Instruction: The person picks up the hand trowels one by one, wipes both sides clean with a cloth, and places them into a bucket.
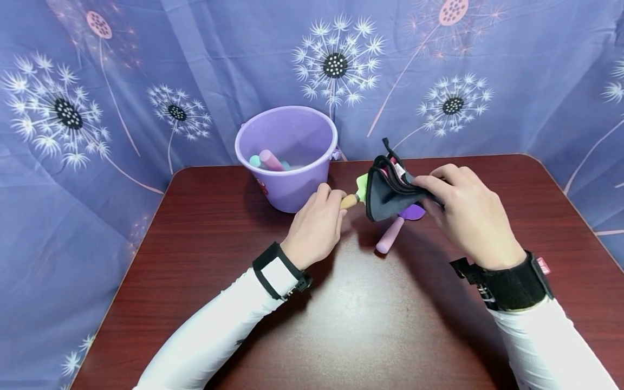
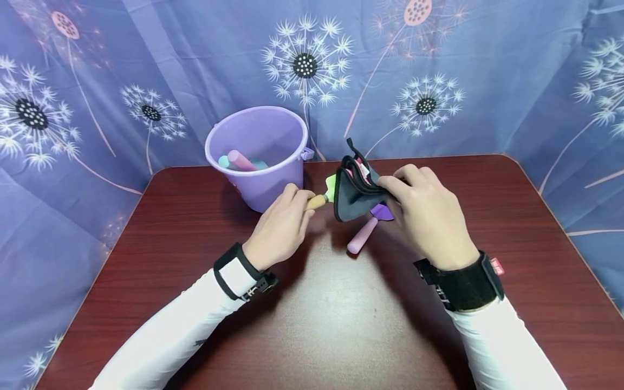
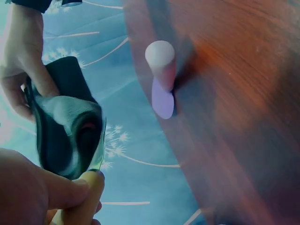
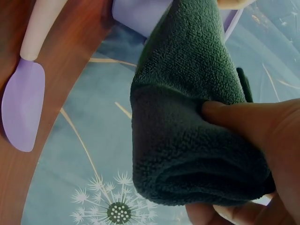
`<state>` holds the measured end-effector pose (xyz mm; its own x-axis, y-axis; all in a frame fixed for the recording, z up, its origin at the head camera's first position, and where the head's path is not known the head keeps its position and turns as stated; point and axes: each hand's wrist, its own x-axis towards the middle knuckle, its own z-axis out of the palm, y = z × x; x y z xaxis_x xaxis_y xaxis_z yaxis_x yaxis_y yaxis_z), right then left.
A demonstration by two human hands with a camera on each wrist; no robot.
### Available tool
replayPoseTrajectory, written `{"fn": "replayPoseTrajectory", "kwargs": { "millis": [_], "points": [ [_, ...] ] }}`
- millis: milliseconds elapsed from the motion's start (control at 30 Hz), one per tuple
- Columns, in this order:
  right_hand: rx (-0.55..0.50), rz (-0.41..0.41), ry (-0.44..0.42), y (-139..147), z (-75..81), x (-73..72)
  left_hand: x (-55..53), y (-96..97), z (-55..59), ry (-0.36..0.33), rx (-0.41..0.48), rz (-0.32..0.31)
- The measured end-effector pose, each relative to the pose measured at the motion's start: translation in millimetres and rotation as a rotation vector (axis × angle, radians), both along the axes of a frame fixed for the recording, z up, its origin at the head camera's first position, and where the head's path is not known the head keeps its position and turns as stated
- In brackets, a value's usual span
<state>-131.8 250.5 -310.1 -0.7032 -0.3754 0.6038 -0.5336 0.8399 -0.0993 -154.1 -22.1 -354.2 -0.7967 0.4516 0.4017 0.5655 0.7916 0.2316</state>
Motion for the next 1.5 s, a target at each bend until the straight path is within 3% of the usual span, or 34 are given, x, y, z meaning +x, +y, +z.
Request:
{"fn": "replayPoseTrajectory", "kwargs": {
  "millis": [333,800,1067,1300,1500],
  "points": [
    [0.046,0.146,0.044,-15.2,-4.9,0.4,13.9,-9.3,6.3,0.167,-0.017,-0.053],
    [0.078,0.258,0.134,-33.5,-2.3,5.8,26.8,-28.1,20.2,0.282,-0.083,-0.051],
    [0.076,0.252,0.154,-40.5,-2.1,11.8,36.1,-30.1,23.0,0.298,-0.163,-0.024],
    [0.048,0.21,0.145,-40.1,-4.7,12.7,42.1,-29.2,31.6,0.421,-0.145,-0.034],
    [0.018,0.179,0.148,-40.0,-4.9,12.9,44.2,-29.7,34.8,0.446,-0.145,-0.035]
  ]
}}
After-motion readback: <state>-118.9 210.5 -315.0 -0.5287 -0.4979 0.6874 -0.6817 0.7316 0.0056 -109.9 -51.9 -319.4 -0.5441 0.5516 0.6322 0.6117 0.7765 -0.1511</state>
